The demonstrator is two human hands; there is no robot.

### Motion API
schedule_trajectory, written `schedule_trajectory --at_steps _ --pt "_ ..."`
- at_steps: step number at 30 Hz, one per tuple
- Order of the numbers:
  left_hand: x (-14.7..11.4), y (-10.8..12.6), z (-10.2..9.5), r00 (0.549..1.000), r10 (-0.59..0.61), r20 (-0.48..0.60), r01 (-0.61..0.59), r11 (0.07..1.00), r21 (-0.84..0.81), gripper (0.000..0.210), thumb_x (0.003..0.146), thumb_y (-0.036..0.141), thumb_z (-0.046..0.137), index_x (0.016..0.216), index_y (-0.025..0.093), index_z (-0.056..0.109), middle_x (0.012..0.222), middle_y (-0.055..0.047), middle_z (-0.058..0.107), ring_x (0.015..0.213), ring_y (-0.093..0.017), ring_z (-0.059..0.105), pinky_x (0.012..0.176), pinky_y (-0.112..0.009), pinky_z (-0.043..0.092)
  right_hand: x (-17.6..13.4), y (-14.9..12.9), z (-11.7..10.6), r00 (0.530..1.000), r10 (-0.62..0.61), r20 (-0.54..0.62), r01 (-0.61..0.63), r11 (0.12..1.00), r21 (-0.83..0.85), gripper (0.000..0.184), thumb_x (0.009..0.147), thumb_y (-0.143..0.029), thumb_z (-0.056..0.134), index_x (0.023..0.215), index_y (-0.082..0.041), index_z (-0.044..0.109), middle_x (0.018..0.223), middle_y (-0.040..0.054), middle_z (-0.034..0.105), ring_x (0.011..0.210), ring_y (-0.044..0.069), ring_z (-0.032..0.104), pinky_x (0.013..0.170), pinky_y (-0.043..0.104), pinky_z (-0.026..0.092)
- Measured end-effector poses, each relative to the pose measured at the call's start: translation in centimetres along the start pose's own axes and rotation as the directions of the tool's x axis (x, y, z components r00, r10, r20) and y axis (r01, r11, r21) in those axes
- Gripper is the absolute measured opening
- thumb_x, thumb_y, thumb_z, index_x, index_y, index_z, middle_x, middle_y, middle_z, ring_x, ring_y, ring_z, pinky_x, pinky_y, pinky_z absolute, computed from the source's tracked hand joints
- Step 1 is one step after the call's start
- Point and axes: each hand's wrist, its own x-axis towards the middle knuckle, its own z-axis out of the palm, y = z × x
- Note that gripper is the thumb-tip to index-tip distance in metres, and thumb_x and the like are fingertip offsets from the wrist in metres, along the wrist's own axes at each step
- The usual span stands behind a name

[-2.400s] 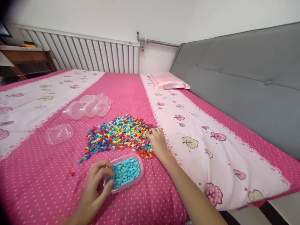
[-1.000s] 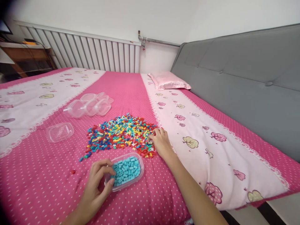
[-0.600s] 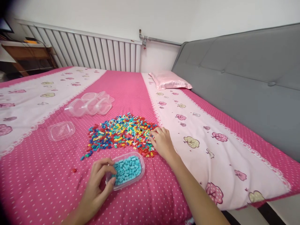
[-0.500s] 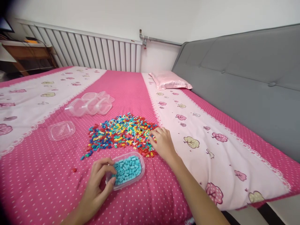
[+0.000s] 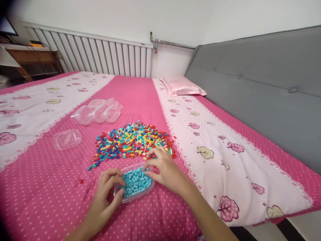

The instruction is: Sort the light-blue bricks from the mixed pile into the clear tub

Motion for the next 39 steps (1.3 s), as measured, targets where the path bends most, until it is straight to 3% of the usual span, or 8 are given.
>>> schedule_trajectory --at_steps 16,28,32,39 --pt "-0.2 0.0 0.0 1.0 -0.007 0.02 0.007 1.0 -0.018 0.007 0.096 0.021 0.051 0.098 0.024 0.056 0.114 -0.006 0.05 0.109 -0.023 0.048 0.092 -0.035 0.042 -0.1 -0.9 1.8 0.999 -0.026 0.03 0.03 0.992 -0.124 0.011 0.085 -0.015 0.076 0.088 -0.025 0.073 0.114 0.0033 0.058 0.115 0.023 0.049 0.099 0.04 0.042" --pt "-0.1 0.1 0.0 1.0 -0.006 0.0 0.006 1.0 0.003 0.007 0.095 0.021 0.052 0.096 0.024 0.058 0.112 -0.007 0.052 0.107 -0.024 0.05 0.089 -0.035 0.045 -0.2 -1.5 1.4 1.0 0.006 0.03 0.0 0.982 -0.19 0.015 0.09 -0.012 0.068 0.096 -0.026 0.072 0.117 0.0054 0.057 0.117 0.024 0.049 0.101 0.042 0.043" --pt "-0.2 0.1 0.0 1.0 -0.016 0.011 0.016 1.0 0.013 0.008 0.096 0.024 0.05 0.095 0.023 0.058 0.112 -0.008 0.053 0.108 -0.025 0.05 0.09 -0.037 0.045 0.0 -1.7 1.6 1.0 0.013 0.021 -0.009 0.98 -0.197 0.006 0.089 -0.016 0.071 0.087 -0.022 0.07 0.114 0.0058 0.058 0.115 0.025 0.05 0.099 0.043 0.043" --pt "-0.2 0.1 0.0 1.0 -0.027 0.004 0.027 1.0 0.01 0.009 0.096 0.026 0.051 0.094 0.023 0.059 0.111 -0.009 0.054 0.107 -0.026 0.05 0.089 -0.038 0.046 -0.1 -1.7 1.9 1.0 0.002 0.023 0.003 0.973 -0.231 0.01 0.086 -0.014 0.073 0.086 -0.022 0.068 0.115 0.0059 0.058 0.114 0.026 0.05 0.098 0.043 0.043"
